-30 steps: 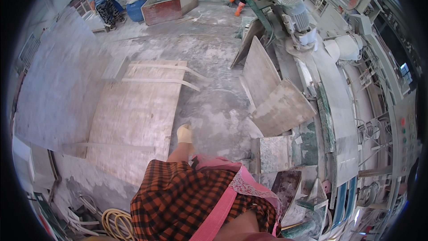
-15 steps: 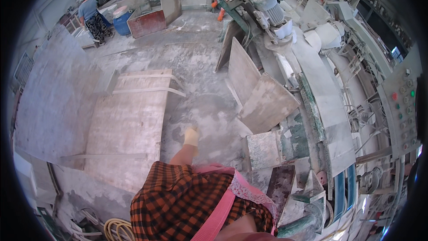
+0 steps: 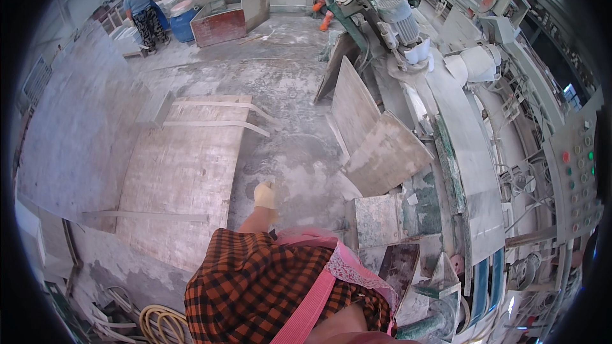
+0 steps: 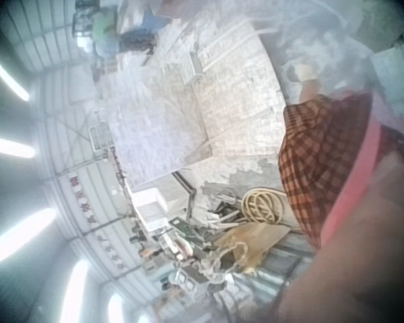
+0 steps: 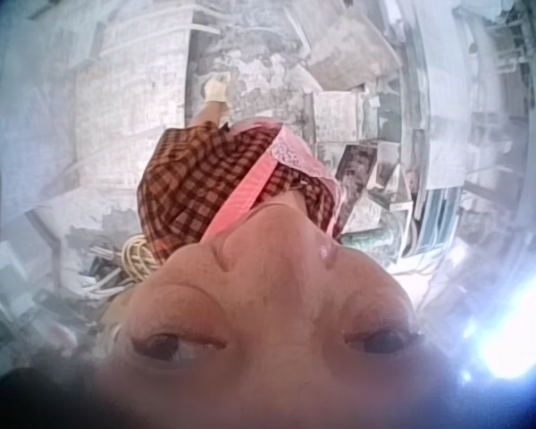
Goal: The person repeatedly picks up rectangular tiles from a pile, wipes their surfaces with a cloth, and places them onto a conveyor belt. The person also briefly uses a hose to spray water onto the conveyor area.
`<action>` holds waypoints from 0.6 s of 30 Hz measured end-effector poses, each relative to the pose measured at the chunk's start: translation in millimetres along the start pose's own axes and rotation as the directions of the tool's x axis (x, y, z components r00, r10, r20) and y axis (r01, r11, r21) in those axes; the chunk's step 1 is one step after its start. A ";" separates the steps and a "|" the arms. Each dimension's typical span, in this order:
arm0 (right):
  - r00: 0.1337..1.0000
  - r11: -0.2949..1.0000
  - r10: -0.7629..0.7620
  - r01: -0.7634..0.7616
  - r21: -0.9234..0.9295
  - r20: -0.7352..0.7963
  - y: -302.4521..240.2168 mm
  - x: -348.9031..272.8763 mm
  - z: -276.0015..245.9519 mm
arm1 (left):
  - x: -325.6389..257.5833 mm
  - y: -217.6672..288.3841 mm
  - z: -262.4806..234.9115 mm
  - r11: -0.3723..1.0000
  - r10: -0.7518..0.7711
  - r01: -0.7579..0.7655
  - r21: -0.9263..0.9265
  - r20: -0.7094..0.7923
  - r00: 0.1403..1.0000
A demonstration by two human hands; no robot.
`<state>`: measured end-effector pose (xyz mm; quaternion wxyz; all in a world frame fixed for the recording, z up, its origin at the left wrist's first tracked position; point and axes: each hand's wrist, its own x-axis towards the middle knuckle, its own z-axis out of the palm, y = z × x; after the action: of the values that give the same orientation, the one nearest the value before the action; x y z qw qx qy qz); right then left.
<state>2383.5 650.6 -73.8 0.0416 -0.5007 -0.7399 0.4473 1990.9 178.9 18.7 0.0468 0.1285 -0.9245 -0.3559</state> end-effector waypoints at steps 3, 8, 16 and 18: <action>0.998 0.997 -0.015 0.020 0.073 -0.066 -1.3 1.7 3.6 | 11.5 -27.4 5.7 0.999 -0.013 0.013 0.047 0.004 1.000; 1.000 0.996 -0.018 0.018 -0.092 0.000 19.2 3.3 6.4 | 26.2 -44.4 18.9 0.999 0.017 -0.017 0.046 -0.012 1.000; 0.999 0.999 -0.002 0.000 0.038 0.054 36.8 16.8 16.7 | 37.5 -41.8 20.6 1.000 -0.020 0.020 -0.007 0.045 0.999; 0.989 0.987 -0.070 0.088 -0.134 0.131 23.2 16.0 16.3 | 37.6 -44.5 17.6 0.999 0.027 -0.027 -0.021 -0.022 0.999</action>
<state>2383.6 655.2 -106.0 -0.0228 -0.4434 -0.7898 0.4232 1960.7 148.3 -24.3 0.0628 0.1194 -0.9217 -0.3636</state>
